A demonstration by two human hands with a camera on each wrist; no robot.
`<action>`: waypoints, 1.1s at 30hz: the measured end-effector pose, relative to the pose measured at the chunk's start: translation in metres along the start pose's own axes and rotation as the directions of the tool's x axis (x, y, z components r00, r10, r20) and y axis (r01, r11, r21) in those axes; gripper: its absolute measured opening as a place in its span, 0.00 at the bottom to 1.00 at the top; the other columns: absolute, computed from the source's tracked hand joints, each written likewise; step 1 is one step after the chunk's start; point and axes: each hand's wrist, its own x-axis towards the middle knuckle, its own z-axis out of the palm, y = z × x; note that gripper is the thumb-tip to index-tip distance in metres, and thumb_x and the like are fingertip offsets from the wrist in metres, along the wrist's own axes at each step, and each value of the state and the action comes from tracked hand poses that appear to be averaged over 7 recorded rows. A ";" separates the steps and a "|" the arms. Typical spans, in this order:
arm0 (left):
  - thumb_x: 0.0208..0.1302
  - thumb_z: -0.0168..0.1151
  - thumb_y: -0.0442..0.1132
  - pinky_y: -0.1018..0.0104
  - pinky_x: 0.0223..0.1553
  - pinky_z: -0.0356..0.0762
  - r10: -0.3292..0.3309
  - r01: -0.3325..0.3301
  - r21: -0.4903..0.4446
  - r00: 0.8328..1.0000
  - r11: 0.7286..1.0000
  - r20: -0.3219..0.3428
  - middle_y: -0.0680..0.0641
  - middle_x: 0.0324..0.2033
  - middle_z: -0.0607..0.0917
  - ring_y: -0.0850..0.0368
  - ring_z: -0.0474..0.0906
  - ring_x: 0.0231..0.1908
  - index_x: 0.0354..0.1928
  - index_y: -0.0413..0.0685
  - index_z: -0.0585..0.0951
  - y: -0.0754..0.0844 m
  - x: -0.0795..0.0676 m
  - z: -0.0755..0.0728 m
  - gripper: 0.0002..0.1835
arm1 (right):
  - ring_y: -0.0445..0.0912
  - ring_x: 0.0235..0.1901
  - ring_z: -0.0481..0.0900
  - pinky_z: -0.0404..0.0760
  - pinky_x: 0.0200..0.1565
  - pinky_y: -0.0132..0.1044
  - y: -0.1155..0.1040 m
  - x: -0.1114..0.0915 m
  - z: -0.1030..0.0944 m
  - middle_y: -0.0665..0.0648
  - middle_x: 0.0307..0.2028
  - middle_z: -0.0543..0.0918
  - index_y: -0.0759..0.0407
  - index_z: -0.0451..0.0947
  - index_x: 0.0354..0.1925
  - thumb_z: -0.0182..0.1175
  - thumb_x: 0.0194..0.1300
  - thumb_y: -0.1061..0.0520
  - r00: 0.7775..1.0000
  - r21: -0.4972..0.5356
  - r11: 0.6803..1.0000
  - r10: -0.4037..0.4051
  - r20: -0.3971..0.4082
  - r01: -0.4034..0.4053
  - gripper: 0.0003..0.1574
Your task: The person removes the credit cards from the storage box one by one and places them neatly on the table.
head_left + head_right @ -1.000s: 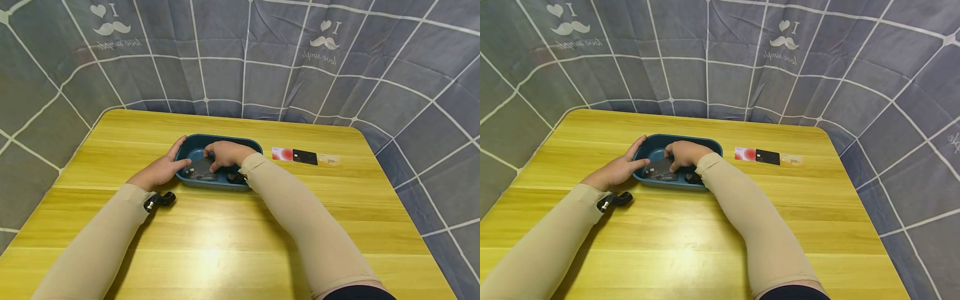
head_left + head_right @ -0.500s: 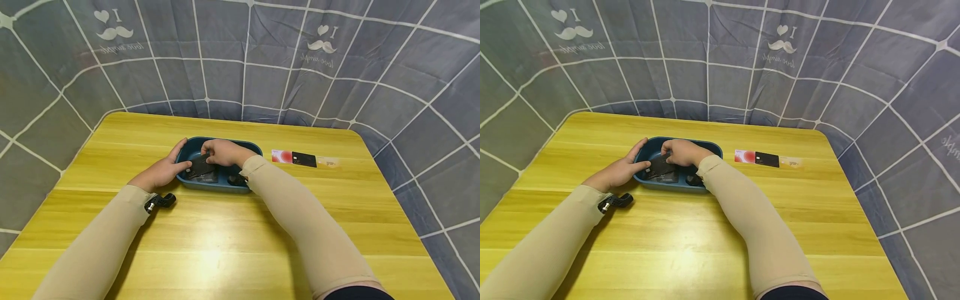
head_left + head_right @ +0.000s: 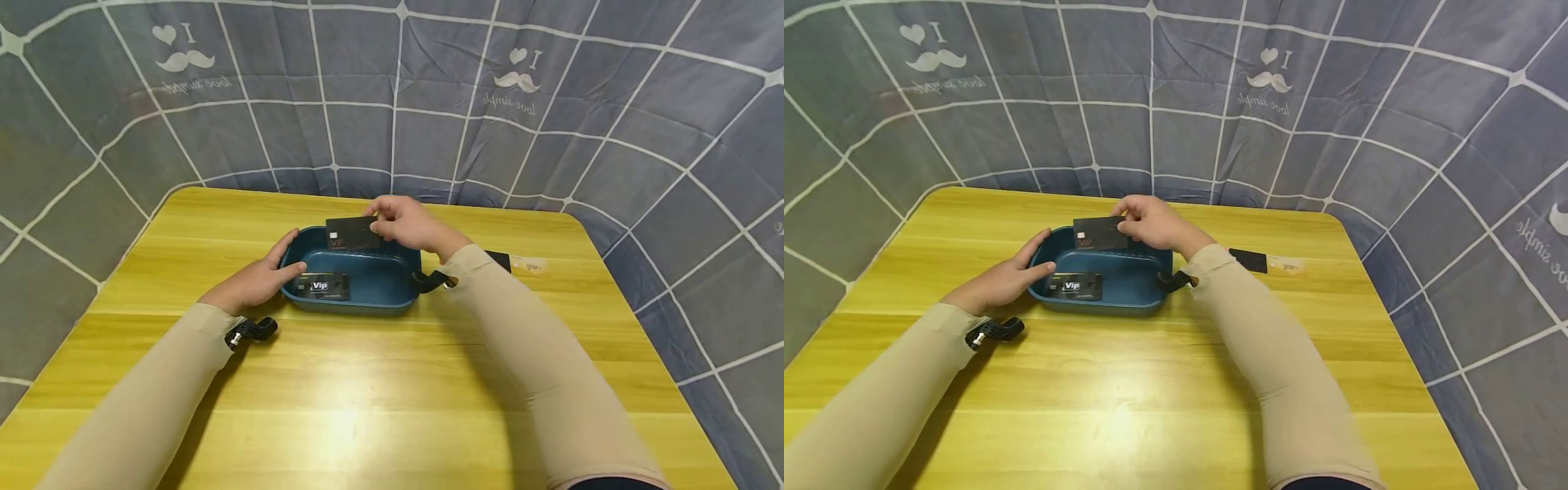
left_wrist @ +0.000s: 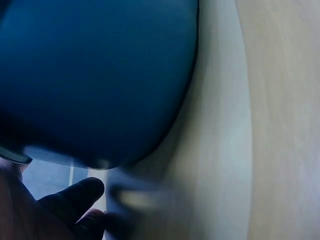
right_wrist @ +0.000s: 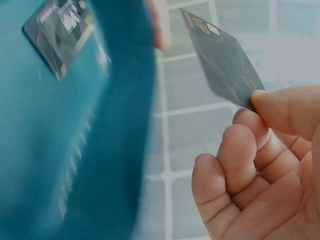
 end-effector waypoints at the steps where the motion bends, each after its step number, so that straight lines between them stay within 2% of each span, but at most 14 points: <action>1: 0.81 0.45 0.67 0.22 0.74 0.51 0.000 0.000 0.006 1.000 1.000 0.001 0.38 0.85 0.37 0.21 0.51 0.78 0.84 0.74 0.28 -0.002 -0.001 -0.001 0.46 | 0.49 0.30 0.77 0.75 0.35 0.38 0.003 -0.008 -0.009 0.54 0.30 0.81 0.56 0.80 0.59 0.60 0.77 0.58 0.999 0.017 1.000 0.012 -0.035 -0.011 0.16; 6: 0.80 0.45 0.67 0.22 0.74 0.50 -0.004 0.005 -0.010 1.000 1.000 0.011 0.40 0.85 0.35 0.22 0.49 0.79 0.84 0.74 0.27 -0.008 -0.003 -0.003 0.47 | 0.51 0.33 0.79 0.73 0.33 0.39 0.026 -0.051 -0.052 0.60 0.33 0.83 0.56 0.80 0.61 0.59 0.78 0.58 0.981 0.028 0.993 0.113 -0.157 -0.110 0.17; 12: 0.80 0.46 0.68 0.21 0.74 0.48 -0.007 0.008 -0.010 1.000 1.000 0.025 0.41 0.85 0.34 0.22 0.47 0.79 0.83 0.77 0.26 -0.009 -0.001 -0.006 0.47 | 0.51 0.36 0.79 0.81 0.44 0.39 0.062 -0.101 -0.085 0.54 0.31 0.81 0.61 0.75 0.67 0.56 0.80 0.58 0.952 0.063 0.966 0.257 -0.166 -0.249 0.22; 16: 0.80 0.46 0.67 0.20 0.73 0.47 -0.006 0.006 -0.003 1.000 1.000 0.027 0.40 0.85 0.33 0.21 0.46 0.79 0.83 0.76 0.26 -0.009 0.000 -0.009 0.47 | 0.49 0.35 0.78 0.82 0.42 0.36 0.081 -0.128 -0.097 0.53 0.33 0.81 0.65 0.73 0.68 0.55 0.81 0.58 0.937 0.080 0.950 0.311 -0.160 -0.301 0.23; 20: 0.80 0.46 0.67 0.20 0.73 0.47 -0.012 0.012 -0.001 0.999 1.000 0.030 0.40 0.85 0.33 0.20 0.46 0.79 0.83 0.75 0.25 -0.010 -0.001 -0.010 0.47 | 0.48 0.32 0.76 0.81 0.41 0.39 0.099 -0.139 -0.093 0.53 0.30 0.80 0.68 0.75 0.65 0.55 0.81 0.59 0.932 0.062 0.938 0.346 -0.110 -0.341 0.20; 25: 0.80 0.45 0.67 0.19 0.72 0.49 -0.023 0.022 0.013 0.999 1.000 0.027 0.40 0.85 0.32 0.19 0.46 0.78 0.82 0.78 0.24 -0.008 -0.001 -0.010 0.47 | 0.47 0.28 0.73 0.76 0.35 0.38 0.115 -0.136 -0.069 0.53 0.27 0.77 0.67 0.79 0.58 0.57 0.78 0.61 0.930 0.031 0.930 0.367 -0.025 -0.367 0.16; 29: 0.80 0.45 0.67 0.18 0.71 0.49 -0.022 0.021 0.026 0.999 0.999 0.029 0.39 0.85 0.32 0.17 0.47 0.77 0.81 0.79 0.23 -0.007 -0.001 -0.011 0.47 | 0.45 0.26 0.72 0.72 0.31 0.34 0.122 -0.129 -0.053 0.52 0.26 0.79 0.64 0.81 0.54 0.59 0.75 0.60 0.930 -0.089 0.926 0.367 0.000 -0.366 0.14; 33: 0.81 0.46 0.66 0.19 0.72 0.48 -0.020 0.020 0.003 0.999 1.000 0.038 0.41 0.85 0.30 0.19 0.45 0.79 0.82 0.79 0.24 -0.008 0.000 -0.011 0.47 | 0.45 0.28 0.73 0.73 0.32 0.35 0.127 -0.124 -0.045 0.54 0.31 0.82 0.62 0.82 0.52 0.61 0.75 0.58 0.923 -0.234 0.897 0.384 -0.010 -0.376 0.12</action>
